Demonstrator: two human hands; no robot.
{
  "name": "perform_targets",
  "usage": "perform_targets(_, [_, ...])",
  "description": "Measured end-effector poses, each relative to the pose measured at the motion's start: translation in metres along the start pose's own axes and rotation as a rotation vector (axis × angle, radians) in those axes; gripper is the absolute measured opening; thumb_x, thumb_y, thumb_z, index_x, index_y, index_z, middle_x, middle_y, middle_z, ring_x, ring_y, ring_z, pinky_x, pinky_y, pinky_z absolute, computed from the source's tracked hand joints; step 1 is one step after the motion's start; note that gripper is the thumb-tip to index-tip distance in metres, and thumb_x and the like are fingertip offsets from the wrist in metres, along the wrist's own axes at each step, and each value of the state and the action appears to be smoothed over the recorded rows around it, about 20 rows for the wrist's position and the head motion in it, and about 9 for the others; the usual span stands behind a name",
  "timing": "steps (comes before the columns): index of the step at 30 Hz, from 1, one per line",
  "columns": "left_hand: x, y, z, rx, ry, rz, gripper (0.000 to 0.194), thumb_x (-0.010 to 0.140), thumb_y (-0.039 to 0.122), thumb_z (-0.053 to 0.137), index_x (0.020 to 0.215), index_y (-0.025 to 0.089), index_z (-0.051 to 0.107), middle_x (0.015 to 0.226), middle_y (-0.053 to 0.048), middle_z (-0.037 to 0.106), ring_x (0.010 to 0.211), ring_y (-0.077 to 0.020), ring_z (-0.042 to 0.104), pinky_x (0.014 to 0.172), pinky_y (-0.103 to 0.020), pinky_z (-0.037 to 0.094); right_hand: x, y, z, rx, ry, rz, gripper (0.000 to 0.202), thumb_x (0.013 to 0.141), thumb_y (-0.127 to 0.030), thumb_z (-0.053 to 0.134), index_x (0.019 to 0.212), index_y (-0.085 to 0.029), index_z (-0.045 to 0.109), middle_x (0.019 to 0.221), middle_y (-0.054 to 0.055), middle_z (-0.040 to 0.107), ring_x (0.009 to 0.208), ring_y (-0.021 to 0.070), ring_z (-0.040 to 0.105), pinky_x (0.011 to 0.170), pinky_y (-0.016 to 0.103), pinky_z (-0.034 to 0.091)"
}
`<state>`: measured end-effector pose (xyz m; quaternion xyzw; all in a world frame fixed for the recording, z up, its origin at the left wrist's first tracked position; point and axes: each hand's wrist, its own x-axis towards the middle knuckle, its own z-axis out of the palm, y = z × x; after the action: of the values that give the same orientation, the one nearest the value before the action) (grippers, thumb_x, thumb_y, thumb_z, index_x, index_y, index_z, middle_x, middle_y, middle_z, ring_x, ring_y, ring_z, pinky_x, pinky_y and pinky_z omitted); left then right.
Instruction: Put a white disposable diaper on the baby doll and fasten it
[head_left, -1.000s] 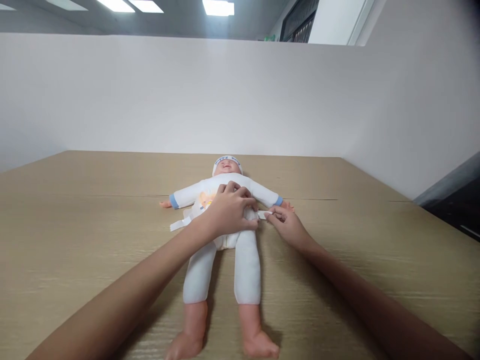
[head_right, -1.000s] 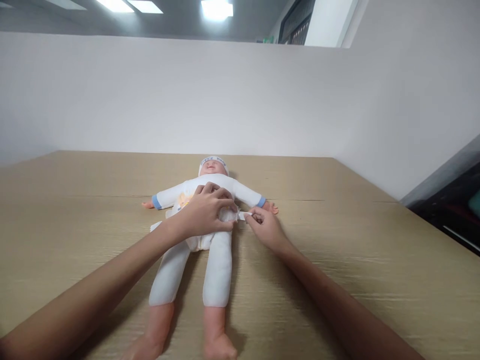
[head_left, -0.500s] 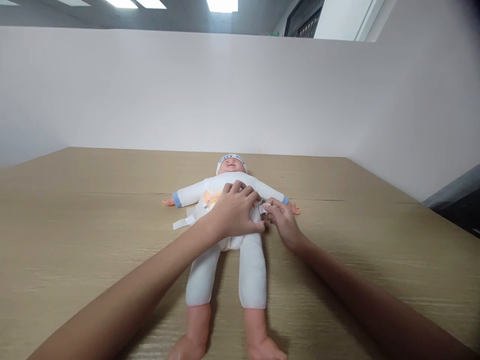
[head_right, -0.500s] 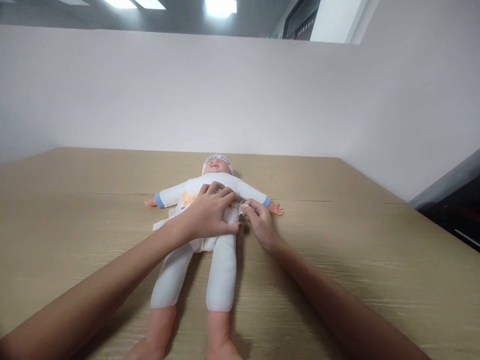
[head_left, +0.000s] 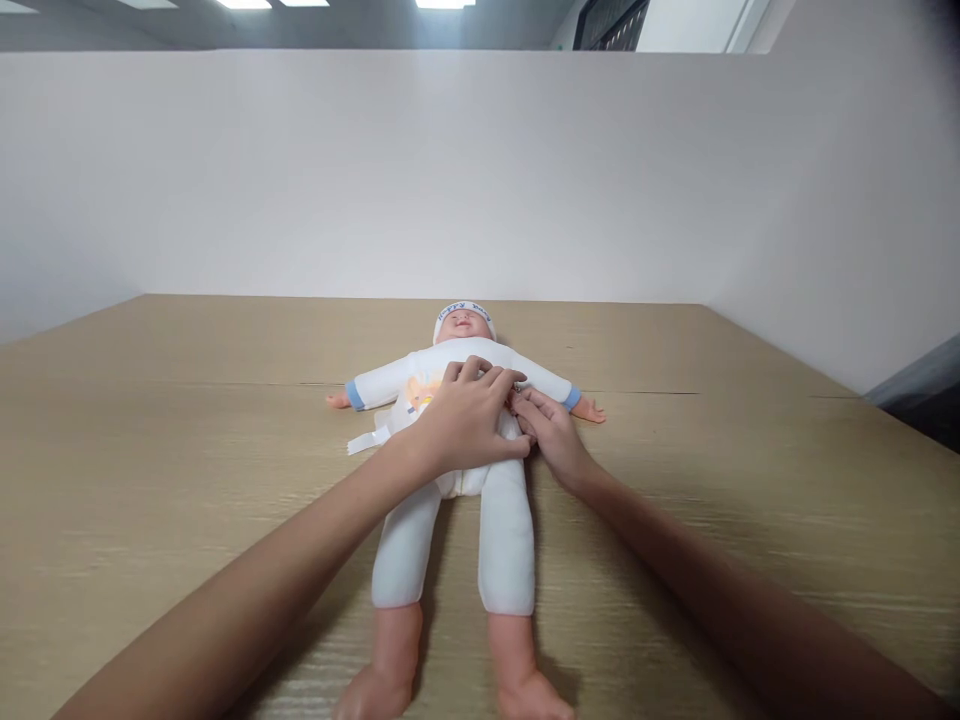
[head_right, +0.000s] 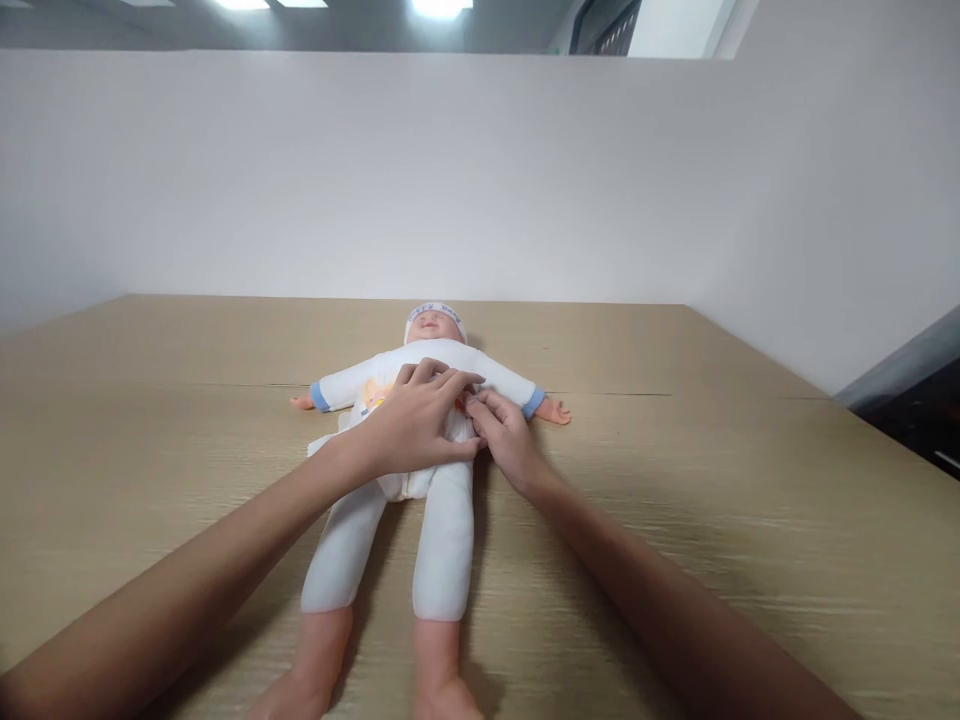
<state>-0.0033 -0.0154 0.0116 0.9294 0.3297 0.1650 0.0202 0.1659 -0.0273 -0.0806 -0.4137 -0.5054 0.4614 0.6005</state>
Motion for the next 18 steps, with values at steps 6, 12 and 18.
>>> perform_targets(6, [0.000,-0.002,0.000,-0.005,0.004,0.000,0.075,0.088,0.051,0.066,0.152,0.015,0.054,0.135,-0.015,0.072,0.133,-0.0399,0.050,0.114,-0.055,0.039,-0.002,-0.005,0.003,-0.045,0.014,0.002,0.048,0.087,-0.065,0.076,0.075,-0.025,0.053,0.066,-0.007,0.039,0.061,0.0132,0.033,0.057,0.030,0.031])
perform_targets(12, [-0.001,-0.003,-0.002,-0.082,-0.021,-0.005,0.079,0.087,0.053,0.069,0.154,0.017,0.048,0.129,-0.013,0.075,0.136,-0.0402,0.048,0.116,-0.056,0.035,0.000,-0.017,0.005,-0.102,0.029,0.073,0.048,0.084,-0.065,0.075,0.072,-0.025,0.052,0.061,-0.007,0.039,0.056,0.0126,0.033,0.050,0.029,0.028])
perform_targets(18, [-0.001,-0.005,-0.014,-0.225,-0.118,-0.037,0.085,0.085,0.051,0.072,0.158,0.021,0.041,0.124,-0.008,0.076,0.141,-0.0391,0.044,0.120,-0.056,0.031,0.004,-0.030,0.009,-0.158,0.026,0.100,0.039,0.083,-0.058,0.075,0.073,-0.024,0.060,0.064,-0.005,0.047,0.059,0.0138,0.041,0.051,0.029,0.032])
